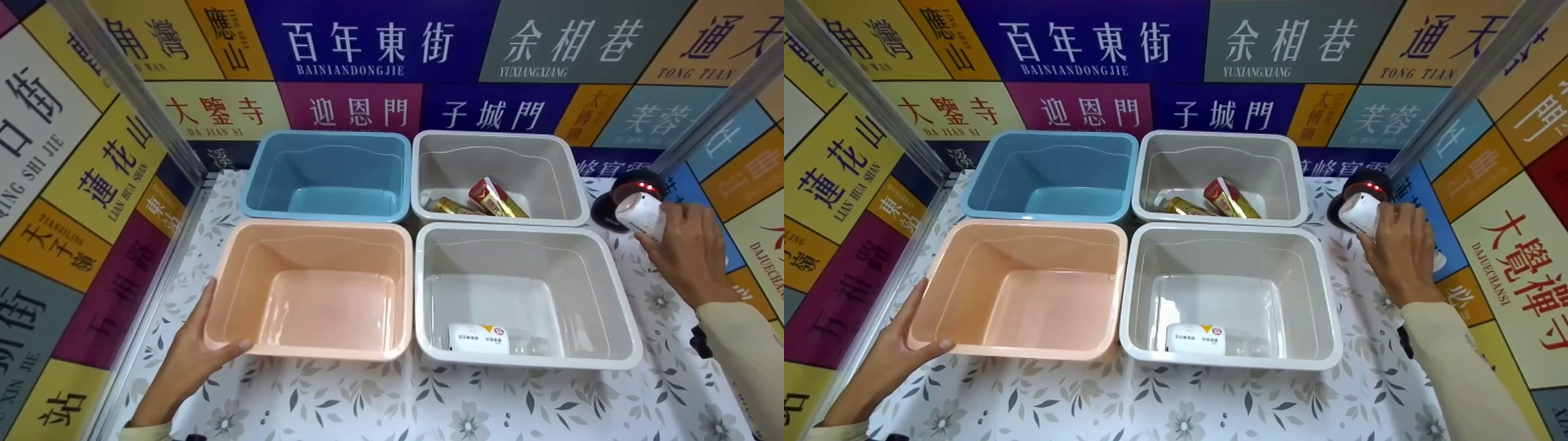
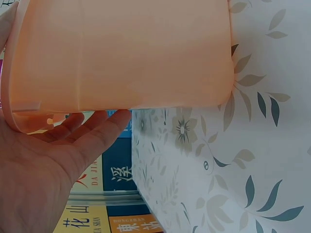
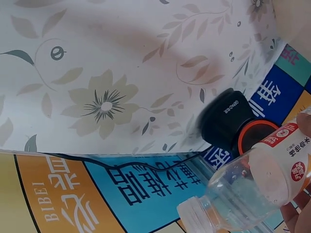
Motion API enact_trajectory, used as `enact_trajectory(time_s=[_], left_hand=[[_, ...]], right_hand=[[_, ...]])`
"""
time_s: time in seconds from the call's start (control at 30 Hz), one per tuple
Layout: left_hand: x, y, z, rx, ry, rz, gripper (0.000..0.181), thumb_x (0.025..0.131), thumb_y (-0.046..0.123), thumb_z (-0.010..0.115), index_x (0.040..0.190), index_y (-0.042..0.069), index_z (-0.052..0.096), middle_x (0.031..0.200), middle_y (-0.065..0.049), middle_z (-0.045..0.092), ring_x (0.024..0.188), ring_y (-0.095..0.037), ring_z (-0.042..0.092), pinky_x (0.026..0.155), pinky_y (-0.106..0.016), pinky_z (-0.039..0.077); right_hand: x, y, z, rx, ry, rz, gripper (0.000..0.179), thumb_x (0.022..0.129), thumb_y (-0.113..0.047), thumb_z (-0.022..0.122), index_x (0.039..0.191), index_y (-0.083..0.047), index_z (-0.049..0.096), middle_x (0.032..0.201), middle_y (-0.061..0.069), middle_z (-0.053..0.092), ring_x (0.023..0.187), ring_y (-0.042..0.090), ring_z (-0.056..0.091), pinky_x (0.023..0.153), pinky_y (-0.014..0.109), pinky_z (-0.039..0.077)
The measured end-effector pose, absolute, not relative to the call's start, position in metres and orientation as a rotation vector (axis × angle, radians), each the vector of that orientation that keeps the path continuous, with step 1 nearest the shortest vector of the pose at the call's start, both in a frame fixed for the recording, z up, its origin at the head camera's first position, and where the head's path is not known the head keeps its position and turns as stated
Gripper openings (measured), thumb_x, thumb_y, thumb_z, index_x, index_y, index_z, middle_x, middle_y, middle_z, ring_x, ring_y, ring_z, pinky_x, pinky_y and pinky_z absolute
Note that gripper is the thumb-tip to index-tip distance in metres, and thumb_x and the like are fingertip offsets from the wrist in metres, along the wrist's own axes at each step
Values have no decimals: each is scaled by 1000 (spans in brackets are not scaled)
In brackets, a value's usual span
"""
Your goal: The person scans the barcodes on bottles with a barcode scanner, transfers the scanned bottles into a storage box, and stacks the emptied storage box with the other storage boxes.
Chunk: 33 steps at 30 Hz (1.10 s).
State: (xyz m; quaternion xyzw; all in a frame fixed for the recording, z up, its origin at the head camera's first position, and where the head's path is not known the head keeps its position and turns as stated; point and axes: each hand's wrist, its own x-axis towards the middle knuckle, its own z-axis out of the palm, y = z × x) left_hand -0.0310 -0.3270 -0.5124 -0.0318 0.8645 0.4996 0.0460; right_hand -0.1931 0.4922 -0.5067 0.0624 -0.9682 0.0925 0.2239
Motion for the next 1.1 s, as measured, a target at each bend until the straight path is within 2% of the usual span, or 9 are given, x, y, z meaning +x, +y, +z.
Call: enact_trajectory(time_s=[0.03, 0.17, 0.27, 0.47, 0.53, 0.63, 0.73, 0.9, 1.1], left_hand=[[-31, -327, -512, -105, 2643, 1513, 129, 89, 22, 93, 178, 38, 1, 183, -16, 15, 150, -43, 43, 121, -47, 40], [-32, -327, -512, -121, 2637, 1506, 129, 90, 24, 93, 177, 39, -1, 183, -17, 15, 146, -43, 48, 119, -47, 43], [-31, -327, -512, -117, 2631, 1522, 130, 89, 24, 93, 178, 38, -1, 183, -19, 14, 146, -46, 47, 120, -70, 36], [-31, -326, -511, -111, 2643, 1506, 130, 90, 24, 93, 178, 36, -2, 182, -22, 16, 144, -48, 49, 117, -70, 38], [-30, -326, -511, -112, 2658, 1486, 130, 90, 24, 93, 178, 36, -2, 181, -22, 18, 143, -46, 50, 117, -64, 42], [-30, -325, -510, -115, 2677, 1458, 130, 90, 25, 93, 178, 36, -1, 181, -22, 19, 141, -44, 52, 111, -39, 48], [-30, -325, -510, -131, 2676, 1442, 129, 90, 26, 93, 178, 37, -1, 181, -22, 21, 139, -42, 54, 102, -22, 46], [-30, -325, -511, -133, 2675, 1446, 130, 90, 25, 93, 178, 35, -1, 180, -24, 23, 137, -43, 55, 101, -24, 48], [-32, -326, -511, -140, 2650, 1471, 130, 91, 26, 93, 178, 35, -2, 180, -23, 22, 137, -42, 56, 97, -17, 47]], right_hand=[[-193, 492, -506, 175, -2666, 252, 69, 90, -10, 92, 140, 18, 53, 130, 42, 51, 113, 57, 43, 91, 72, 41], [-195, 488, -502, 199, -2632, 226, 69, 89, -8, 93, 139, 17, 54, 130, 43, 53, 113, 57, 45, 91, 71, 43], [-194, 485, -498, 219, -2608, 212, 69, 87, -6, 93, 139, 17, 54, 131, 43, 54, 112, 56, 45, 92, 71, 43], [-195, 479, -489, 241, -2574, 209, 72, 85, -5, 95, 142, 16, 56, 131, 43, 55, 112, 56, 46, 91, 71, 44], [-195, 477, -487, 249, -2562, 213, 73, 84, -5, 95, 142, 16, 56, 131, 42, 56, 111, 56, 47, 90, 70, 44], [-195, 475, -483, 262, -2549, 223, 74, 83, -5, 96, 142, 15, 57, 131, 42, 57, 110, 56, 47, 90, 70, 44], [-196, 472, -479, 268, -2537, 236, 73, 84, -6, 96, 143, 14, 58, 132, 42, 58, 110, 56, 48, 90, 70, 43], [-195, 467, -470, 289, -2520, 238, 73, 84, -6, 96, 144, 13, 59, 131, 42, 59, 110, 57, 50, 88, 69, 43], [-194, 458, -459, 274, -2520, 244, 74, 84, -7, 95, 146, 11, 59, 132, 41, 59, 112, 55, 49, 88, 69, 44]])
